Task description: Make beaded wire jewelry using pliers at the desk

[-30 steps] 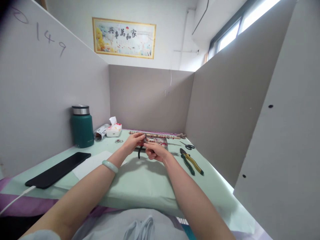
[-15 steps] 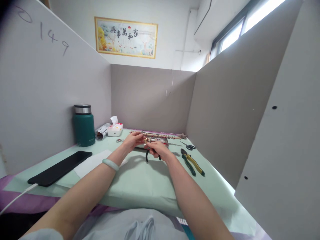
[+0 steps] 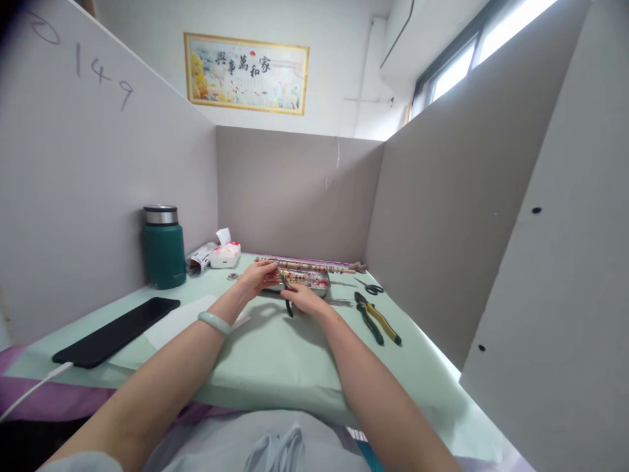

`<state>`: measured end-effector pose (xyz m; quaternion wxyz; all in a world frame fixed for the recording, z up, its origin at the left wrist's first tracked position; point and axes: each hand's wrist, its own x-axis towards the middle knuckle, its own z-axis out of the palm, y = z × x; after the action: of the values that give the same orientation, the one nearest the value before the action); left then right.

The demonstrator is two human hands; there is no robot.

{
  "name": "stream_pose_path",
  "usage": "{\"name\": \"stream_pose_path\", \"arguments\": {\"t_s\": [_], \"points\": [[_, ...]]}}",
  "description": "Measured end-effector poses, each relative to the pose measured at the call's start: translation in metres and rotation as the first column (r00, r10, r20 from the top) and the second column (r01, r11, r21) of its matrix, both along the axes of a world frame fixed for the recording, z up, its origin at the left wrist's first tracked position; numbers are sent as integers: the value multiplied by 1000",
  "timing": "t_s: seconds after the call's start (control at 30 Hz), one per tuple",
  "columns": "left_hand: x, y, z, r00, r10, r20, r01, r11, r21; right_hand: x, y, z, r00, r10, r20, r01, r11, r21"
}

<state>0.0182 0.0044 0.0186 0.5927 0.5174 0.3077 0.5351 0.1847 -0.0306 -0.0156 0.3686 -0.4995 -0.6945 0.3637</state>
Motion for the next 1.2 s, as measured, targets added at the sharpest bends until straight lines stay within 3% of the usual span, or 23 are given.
{"name": "stream_pose_path", "arguments": {"t_s": [0.07, 0.23, 0.33, 0.6, 0.8, 1.03, 1.2], "points": [[0, 0, -1, 1000, 3, -16, -3, 1000, 10, -1, 1, -1, 999, 2, -42, -1, 1000, 6], [0, 4, -3, 1000, 10, 24, -11, 999, 53, -4, -1, 2, 962, 136, -236, -137, 991, 12], [2, 4, -4, 999, 34, 17, -35, 996, 78, -6, -3, 3, 966, 155, -207, -140, 986, 87], [8, -3, -2, 993, 82, -88, -61, 974, 216, -7, -4, 3, 998, 26, -65, -13, 981, 192], [8, -4, -1, 992, 16, -122, 10, 978, 208, -8, -5, 6, 995, -7, -99, 23, 987, 161], [6, -7, 1, 997, -30, -70, 41, 987, 155, -8, -9, 11, 986, 14, -168, 8, 992, 127], [4, -6, -1, 989, -143, 22, 139, 982, 128, -8, -7, 9, 980, 46, -196, -16, 988, 152]]}}
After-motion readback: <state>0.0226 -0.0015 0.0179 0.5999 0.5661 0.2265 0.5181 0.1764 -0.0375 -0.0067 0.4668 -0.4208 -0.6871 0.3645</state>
